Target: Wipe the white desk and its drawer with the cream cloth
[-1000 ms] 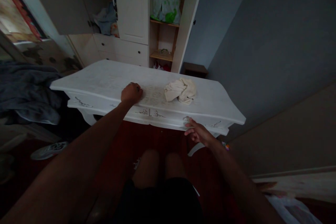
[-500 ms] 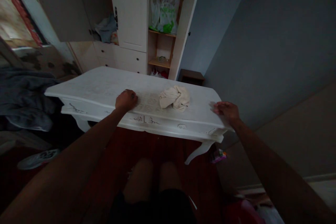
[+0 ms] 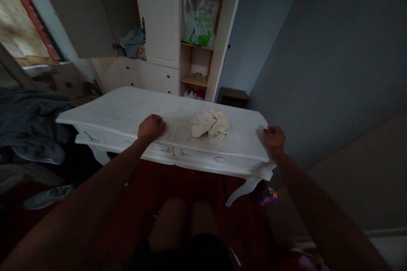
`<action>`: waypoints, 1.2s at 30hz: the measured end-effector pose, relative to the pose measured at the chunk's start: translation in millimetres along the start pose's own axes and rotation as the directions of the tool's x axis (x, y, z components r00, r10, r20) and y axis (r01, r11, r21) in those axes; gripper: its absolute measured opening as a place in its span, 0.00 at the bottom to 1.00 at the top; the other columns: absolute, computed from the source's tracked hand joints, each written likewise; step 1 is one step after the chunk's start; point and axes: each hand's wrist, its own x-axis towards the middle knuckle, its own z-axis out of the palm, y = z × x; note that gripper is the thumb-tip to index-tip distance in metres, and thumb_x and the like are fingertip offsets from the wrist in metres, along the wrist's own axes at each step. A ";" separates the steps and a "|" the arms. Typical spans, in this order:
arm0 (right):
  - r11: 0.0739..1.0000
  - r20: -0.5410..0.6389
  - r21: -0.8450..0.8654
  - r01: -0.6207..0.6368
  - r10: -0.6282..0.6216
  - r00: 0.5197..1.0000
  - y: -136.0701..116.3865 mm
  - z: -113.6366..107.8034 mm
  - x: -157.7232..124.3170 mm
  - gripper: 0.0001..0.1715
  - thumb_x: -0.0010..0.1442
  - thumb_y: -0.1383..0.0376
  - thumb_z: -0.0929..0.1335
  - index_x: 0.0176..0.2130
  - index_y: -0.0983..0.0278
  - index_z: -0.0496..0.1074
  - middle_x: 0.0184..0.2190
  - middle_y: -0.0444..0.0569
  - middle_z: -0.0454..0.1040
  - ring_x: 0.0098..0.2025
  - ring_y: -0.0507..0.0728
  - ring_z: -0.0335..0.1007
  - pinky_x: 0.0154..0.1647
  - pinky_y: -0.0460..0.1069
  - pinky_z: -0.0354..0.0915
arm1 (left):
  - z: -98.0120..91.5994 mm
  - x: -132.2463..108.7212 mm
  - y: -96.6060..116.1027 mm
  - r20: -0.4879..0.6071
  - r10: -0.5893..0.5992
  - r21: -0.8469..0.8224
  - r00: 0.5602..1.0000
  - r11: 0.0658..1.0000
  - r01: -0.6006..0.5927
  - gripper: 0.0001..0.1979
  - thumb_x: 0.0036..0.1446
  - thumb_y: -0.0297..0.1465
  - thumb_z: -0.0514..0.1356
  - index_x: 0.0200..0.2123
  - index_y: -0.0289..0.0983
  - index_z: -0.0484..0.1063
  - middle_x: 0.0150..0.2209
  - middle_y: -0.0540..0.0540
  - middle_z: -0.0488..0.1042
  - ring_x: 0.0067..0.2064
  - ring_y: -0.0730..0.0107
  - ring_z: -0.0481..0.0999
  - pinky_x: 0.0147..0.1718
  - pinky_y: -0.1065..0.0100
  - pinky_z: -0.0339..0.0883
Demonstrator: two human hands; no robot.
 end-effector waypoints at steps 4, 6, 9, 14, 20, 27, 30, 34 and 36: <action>0.999 -0.068 0.033 -0.007 0.009 0.998 5.4 -1.0 3.8 0.18 0.41 0.65 0.69 0.36 0.63 0.69 0.33 0.47 0.75 0.34 0.57 0.71 0.44 0.54 0.67 | 2.3 0.9 -2.5 -0.010 -0.010 -0.001 1.000 1.000 0.010 0.18 0.58 0.36 0.52 0.45 0.36 0.77 0.49 0.37 0.77 0.49 0.50 0.77 0.47 0.56 0.71; 0.998 -0.060 0.068 -0.009 0.013 0.998 3.9 -1.5 2.5 0.18 0.41 0.63 0.70 0.36 0.63 0.69 0.32 0.47 0.75 0.33 0.57 0.71 0.42 0.55 0.68 | 1.8 1.0 -2.4 -0.007 -0.011 0.001 1.000 1.000 0.011 0.18 0.58 0.36 0.52 0.44 0.36 0.77 0.49 0.37 0.77 0.49 0.51 0.76 0.47 0.57 0.71; 0.991 -0.041 0.135 0.008 -0.003 0.999 -0.7 -0.4 -2.0 0.17 0.41 0.58 0.72 0.32 0.61 0.70 0.27 0.46 0.75 0.31 0.59 0.72 0.41 0.56 0.68 | -0.3 0.4 -1.1 0.010 0.000 0.014 1.000 1.000 0.000 0.17 0.58 0.35 0.52 0.45 0.37 0.77 0.50 0.38 0.76 0.50 0.52 0.76 0.47 0.57 0.71; 0.977 0.023 0.173 0.122 -0.128 0.991 -6.2 2.8 -8.7 0.14 0.41 0.57 0.72 0.29 0.60 0.71 0.25 0.45 0.75 0.31 0.59 0.72 0.42 0.56 0.67 | -1.0 -1.1 0.3 0.039 0.030 0.062 0.999 0.998 -0.032 0.19 0.60 0.34 0.50 0.48 0.35 0.75 0.52 0.37 0.75 0.51 0.53 0.76 0.48 0.59 0.70; 0.977 0.081 0.131 0.168 -0.180 0.980 0.2 3.0 -6.0 0.11 0.44 0.57 0.69 0.28 0.60 0.72 0.26 0.47 0.76 0.31 0.58 0.72 0.41 0.56 0.66 | -5.7 1.8 11.4 0.137 0.036 0.210 0.990 0.975 -0.064 0.20 0.62 0.35 0.47 0.51 0.34 0.72 0.52 0.32 0.74 0.49 0.49 0.77 0.44 0.55 0.71; 0.984 0.112 0.013 0.179 -0.180 0.977 4.7 3.1 -2.9 0.08 0.48 0.59 0.67 0.27 0.61 0.73 0.28 0.50 0.77 0.33 0.59 0.72 0.43 0.56 0.66 | -16.7 24.7 54.5 0.263 -0.140 0.144 0.955 0.984 0.105 0.20 0.59 0.35 0.54 0.52 0.35 0.72 0.54 0.33 0.75 0.54 0.48 0.75 0.47 0.56 0.70; 0.979 0.145 -0.036 0.200 -0.193 0.970 1.1 2.3 -3.1 0.09 0.49 0.60 0.66 0.27 0.62 0.73 0.28 0.50 0.76 0.33 0.59 0.71 0.44 0.56 0.66 | -11.2 27.6 88.2 0.160 0.047 0.003 0.986 0.999 -0.048 0.21 0.60 0.34 0.53 0.54 0.33 0.71 0.54 0.36 0.75 0.56 0.56 0.73 0.53 0.61 0.67; 0.973 0.162 -0.040 0.229 -0.219 0.962 -1.9 1.0 -3.5 0.12 0.52 0.57 0.66 0.28 0.63 0.74 0.28 0.50 0.76 0.33 0.59 0.70 0.43 0.56 0.65 | 0.0 23.8 140.9 0.019 0.275 -0.176 0.961 0.947 -0.268 0.22 0.62 0.34 0.52 0.55 0.29 0.69 0.54 0.35 0.74 0.57 0.59 0.72 0.57 0.63 0.63; 0.974 0.154 -0.019 0.227 -0.221 0.963 -1.0 0.9 -3.0 0.14 0.52 0.56 0.66 0.29 0.63 0.74 0.28 0.50 0.76 0.33 0.59 0.69 0.43 0.55 0.65 | 4.3 20.2 164.8 -0.001 0.327 -0.218 0.945 0.922 -0.320 0.24 0.63 0.38 0.52 0.56 0.29 0.67 0.55 0.34 0.73 0.58 0.57 0.71 0.57 0.60 0.63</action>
